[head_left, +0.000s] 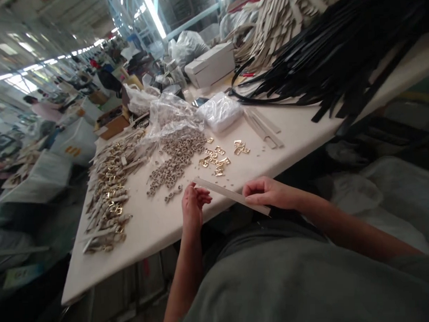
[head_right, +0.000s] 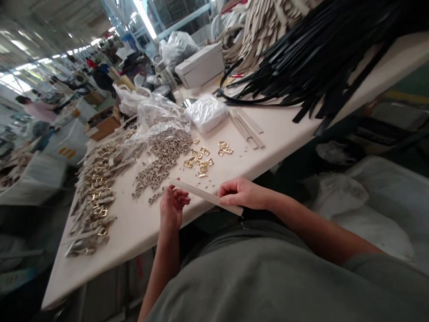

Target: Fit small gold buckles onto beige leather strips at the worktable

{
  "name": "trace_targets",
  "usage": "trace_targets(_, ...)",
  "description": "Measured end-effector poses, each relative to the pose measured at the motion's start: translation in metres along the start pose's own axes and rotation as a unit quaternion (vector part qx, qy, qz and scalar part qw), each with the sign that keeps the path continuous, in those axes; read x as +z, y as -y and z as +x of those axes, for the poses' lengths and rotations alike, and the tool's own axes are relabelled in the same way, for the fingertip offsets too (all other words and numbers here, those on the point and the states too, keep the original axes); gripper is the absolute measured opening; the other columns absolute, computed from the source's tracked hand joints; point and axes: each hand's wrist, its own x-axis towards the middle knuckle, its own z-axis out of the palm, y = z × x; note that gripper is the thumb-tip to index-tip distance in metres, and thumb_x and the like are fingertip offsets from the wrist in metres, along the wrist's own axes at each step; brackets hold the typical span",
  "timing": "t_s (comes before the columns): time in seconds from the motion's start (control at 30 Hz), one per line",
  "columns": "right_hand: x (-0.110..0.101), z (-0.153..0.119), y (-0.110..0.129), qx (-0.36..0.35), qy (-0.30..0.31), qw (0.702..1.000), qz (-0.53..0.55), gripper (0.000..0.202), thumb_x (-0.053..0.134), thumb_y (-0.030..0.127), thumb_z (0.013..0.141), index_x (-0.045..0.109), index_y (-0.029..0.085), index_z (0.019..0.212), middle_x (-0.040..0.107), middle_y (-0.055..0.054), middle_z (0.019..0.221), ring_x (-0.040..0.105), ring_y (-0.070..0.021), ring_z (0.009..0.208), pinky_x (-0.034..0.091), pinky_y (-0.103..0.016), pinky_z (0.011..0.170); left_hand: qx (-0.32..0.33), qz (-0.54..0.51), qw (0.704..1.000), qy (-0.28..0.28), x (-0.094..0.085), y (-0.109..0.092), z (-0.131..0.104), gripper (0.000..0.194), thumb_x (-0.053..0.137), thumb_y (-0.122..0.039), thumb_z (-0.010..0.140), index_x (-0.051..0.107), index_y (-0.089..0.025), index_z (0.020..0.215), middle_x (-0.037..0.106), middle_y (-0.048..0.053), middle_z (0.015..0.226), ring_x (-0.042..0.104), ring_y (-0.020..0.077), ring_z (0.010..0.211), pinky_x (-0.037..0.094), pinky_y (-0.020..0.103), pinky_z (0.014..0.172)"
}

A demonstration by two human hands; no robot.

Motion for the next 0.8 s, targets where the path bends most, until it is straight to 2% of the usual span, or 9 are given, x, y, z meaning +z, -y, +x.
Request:
trace_targets(0.13, 0.003, 0.004, -0.007, 0.012, 0.042, 0.999, -0.009, 0.030, 0.071, 0.044, 0.076, 0.064, 0.015, 0.076, 0.055, 0.003, 0.064, 0.045, -0.0096, 0.059, 0.034, -0.022, 0.054, 0.008, 0.006, 1.000, -0.011, -0.003, -0.007, 0.001, 0.057, 0.075, -0.056, 0.076, 0.064, -0.014, 0.113, 0.063, -0.003, 0.063, 0.057, 0.0070, 0.047, 0.044, 0.018, 0.047)
trace_targets(0.33, 0.004, 0.005, -0.015, 0.028, 0.076, 0.997, 0.001, 0.027, 0.068, 0.041, 0.078, 0.060, 0.015, 0.075, 0.053, 0.004, 0.064, 0.044, -0.0092, 0.059, 0.033, -0.021, 0.054, 0.009, 0.016, 1.000, -0.017, -0.006, -0.009, -0.003, 0.048, 0.074, -0.052, 0.077, 0.067, -0.014, 0.105, 0.056, -0.006, 0.055, 0.055, 0.0072, 0.043, 0.040, 0.018, 0.043)
trace_targets(0.47, 0.009, 0.005, -0.019, 0.046, 0.067, 0.997, 0.003, 0.022, 0.066, 0.037, 0.079, 0.059, 0.017, 0.075, 0.056, 0.003, 0.065, 0.047, -0.0095, 0.058, 0.035, -0.021, 0.053, -0.004, 0.038, 0.999, -0.019, -0.006, -0.007, -0.004, 0.039, 0.078, -0.043, 0.073, 0.066, -0.014, 0.097, 0.058, -0.006, 0.059, 0.055, 0.0063, 0.043, 0.041, 0.017, 0.044)
trace_targets(0.6, 0.016, 0.007, -0.015, 0.038, 0.042, 0.998, 0.000, 0.021, 0.062, 0.037, 0.084, 0.061, 0.017, 0.089, 0.068, -0.002, 0.082, 0.060, -0.0136, 0.068, 0.047, -0.025, 0.062, 0.002, 0.049, 0.998, -0.025, -0.005, -0.004, -0.006, 0.039, 0.075, -0.040, 0.076, 0.065, -0.014, 0.103, 0.058, -0.006, 0.061, 0.056, 0.0063, 0.044, 0.041, 0.017, 0.044)
trace_targets(0.7, 0.021, 0.011, -0.006, -0.020, 0.025, 0.995, -0.096, 0.026, 0.059, 0.038, 0.087, 0.067, 0.016, 0.097, 0.069, -0.003, 0.085, 0.061, -0.0148, 0.073, 0.046, -0.025, 0.067, 0.014, 0.073, 0.997, -0.014, 0.001, -0.002, -0.008, 0.041, 0.074, -0.040, 0.078, 0.065, -0.015, 0.109, 0.057, -0.006, 0.062, 0.057, 0.0066, 0.046, 0.044, 0.017, 0.046)
trace_targets(0.8, 0.025, 0.017, -0.001, -0.068, 0.001, 0.972, -0.226, 0.022, 0.062, 0.036, 0.084, 0.072, 0.016, 0.082, 0.068, -0.002, 0.079, 0.058, -0.0150, 0.070, 0.041, -0.026, 0.064, 0.032, 0.098, 0.995, 0.007, 0.010, 0.001, -0.010, 0.041, 0.073, -0.040, 0.080, 0.065, -0.017, 0.113, 0.055, -0.007, 0.062, 0.056, 0.0064, 0.047, 0.046, 0.018, 0.050)
